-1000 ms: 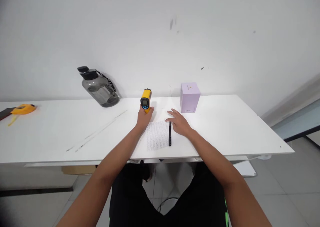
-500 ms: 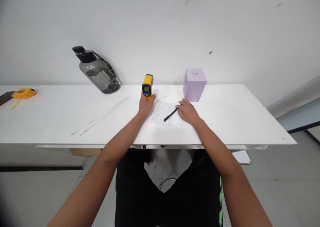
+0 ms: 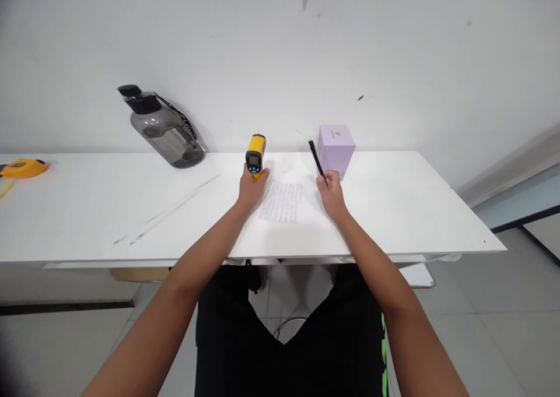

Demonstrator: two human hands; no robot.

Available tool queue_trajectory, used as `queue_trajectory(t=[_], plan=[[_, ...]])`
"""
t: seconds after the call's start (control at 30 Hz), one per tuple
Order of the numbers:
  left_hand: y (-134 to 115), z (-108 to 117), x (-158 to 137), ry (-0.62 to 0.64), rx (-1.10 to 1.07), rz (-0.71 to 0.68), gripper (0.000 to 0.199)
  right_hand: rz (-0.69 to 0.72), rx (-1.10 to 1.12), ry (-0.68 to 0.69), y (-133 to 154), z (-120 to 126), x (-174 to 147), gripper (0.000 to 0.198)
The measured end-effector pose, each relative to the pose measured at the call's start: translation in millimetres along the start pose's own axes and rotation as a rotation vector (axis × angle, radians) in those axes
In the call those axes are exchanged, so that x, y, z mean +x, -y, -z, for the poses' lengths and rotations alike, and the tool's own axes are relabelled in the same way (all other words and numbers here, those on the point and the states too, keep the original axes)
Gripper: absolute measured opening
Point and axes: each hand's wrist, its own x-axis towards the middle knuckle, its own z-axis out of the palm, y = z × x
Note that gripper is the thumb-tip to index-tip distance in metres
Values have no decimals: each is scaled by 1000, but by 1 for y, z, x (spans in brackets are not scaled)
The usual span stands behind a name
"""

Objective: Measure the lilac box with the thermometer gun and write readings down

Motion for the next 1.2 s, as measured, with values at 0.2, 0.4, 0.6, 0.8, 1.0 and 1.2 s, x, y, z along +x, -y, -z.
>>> queue_trajectory(t=[0.2, 0.4, 0.6, 0.8, 1.0, 1.2], plan=[[0, 1, 0, 5, 3, -9, 32, 59, -71, 267, 15, -10, -9, 59], [0, 1, -1, 7, 10, 0, 29, -223, 20, 325, 6, -17, -14, 77], [-1, 1, 0, 9, 5, -13, 31, -329, -19, 353, 0, -18, -12, 46], [0, 0, 0, -14, -29, -7, 27, -279, -164, 367, 13, -19, -12, 37], [0, 0, 0, -3, -25, 6, 26, -218, -275, 369, 14, -19, -13, 39], [-1, 0, 0, -3, -24, 9, 29, -184, -294, 386, 9, -20, -14, 36]])
